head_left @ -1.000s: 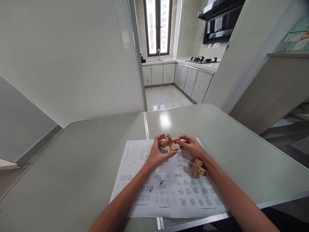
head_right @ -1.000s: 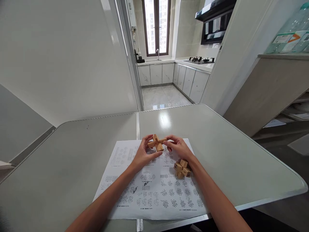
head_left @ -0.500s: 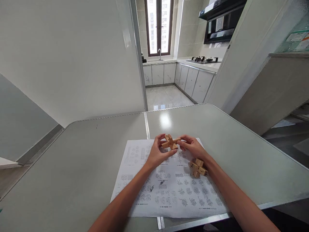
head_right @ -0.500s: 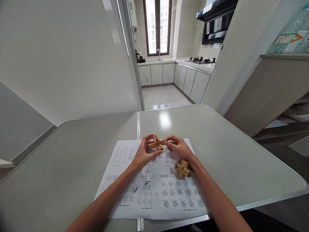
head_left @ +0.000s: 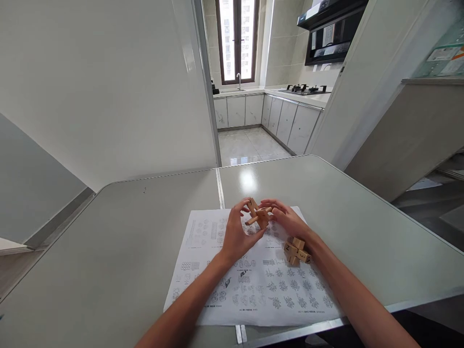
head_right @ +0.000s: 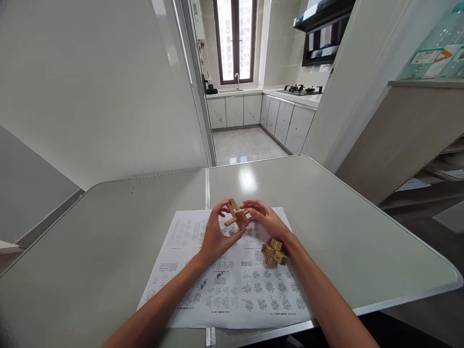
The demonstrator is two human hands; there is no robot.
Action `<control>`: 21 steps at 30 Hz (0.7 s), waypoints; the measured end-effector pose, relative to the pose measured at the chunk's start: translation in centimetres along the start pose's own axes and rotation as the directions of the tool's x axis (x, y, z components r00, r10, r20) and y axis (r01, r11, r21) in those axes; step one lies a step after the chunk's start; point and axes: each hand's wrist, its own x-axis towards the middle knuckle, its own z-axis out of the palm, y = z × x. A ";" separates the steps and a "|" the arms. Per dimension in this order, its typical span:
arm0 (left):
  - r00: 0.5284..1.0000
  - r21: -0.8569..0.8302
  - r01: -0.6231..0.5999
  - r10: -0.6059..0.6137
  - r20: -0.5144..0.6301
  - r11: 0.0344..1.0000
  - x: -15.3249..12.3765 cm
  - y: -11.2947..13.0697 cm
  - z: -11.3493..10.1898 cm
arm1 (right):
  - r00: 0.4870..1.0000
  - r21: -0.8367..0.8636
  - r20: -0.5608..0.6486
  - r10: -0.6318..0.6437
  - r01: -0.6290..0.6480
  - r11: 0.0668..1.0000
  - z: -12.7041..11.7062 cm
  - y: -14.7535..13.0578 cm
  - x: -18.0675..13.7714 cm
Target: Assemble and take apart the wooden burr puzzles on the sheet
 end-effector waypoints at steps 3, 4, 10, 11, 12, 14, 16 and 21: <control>0.997 0.044 -0.064 0.063 0.039 0.997 -0.2 0.2 0.0 | 0.989 0.096 0.143 0.032 -0.046 0.994 0.0 0.1 -0.1; 0.996 0.054 -0.078 0.075 0.054 0.996 -0.2 0.2 0.0 | 0.980 0.118 0.193 0.050 -0.074 0.990 0.0 0.1 -0.1; 0.991 0.044 -0.102 0.098 0.093 0.994 -0.3 0.2 0.0 | 0.951 0.080 0.275 0.142 -0.170 0.982 0.5 -0.5 -0.4; 0.991 0.039 -0.104 0.100 0.093 0.994 -0.3 0.2 0.0 | 0.950 0.083 0.278 0.143 -0.172 0.982 0.5 -0.6 -0.4; 0.990 0.036 -0.106 0.103 0.093 0.994 -0.3 0.2 0.1 | 0.949 0.091 0.281 0.142 -0.174 0.981 0.5 -0.6 -0.4; 0.991 0.035 -0.107 0.103 0.087 0.994 -0.3 0.2 0.1 | 0.950 0.119 0.283 0.135 -0.175 0.977 0.3 -0.5 -0.4; 0.992 0.035 -0.103 0.100 0.077 0.994 -0.3 0.3 0.0 | 0.953 0.148 0.278 0.118 -0.164 0.975 0.1 -0.3 -0.3; 0.993 0.040 -0.101 0.098 0.065 0.994 -0.3 0.3 0.0 | 0.970 0.139 0.224 0.092 -0.125 0.982 -0.3 0.0 0.0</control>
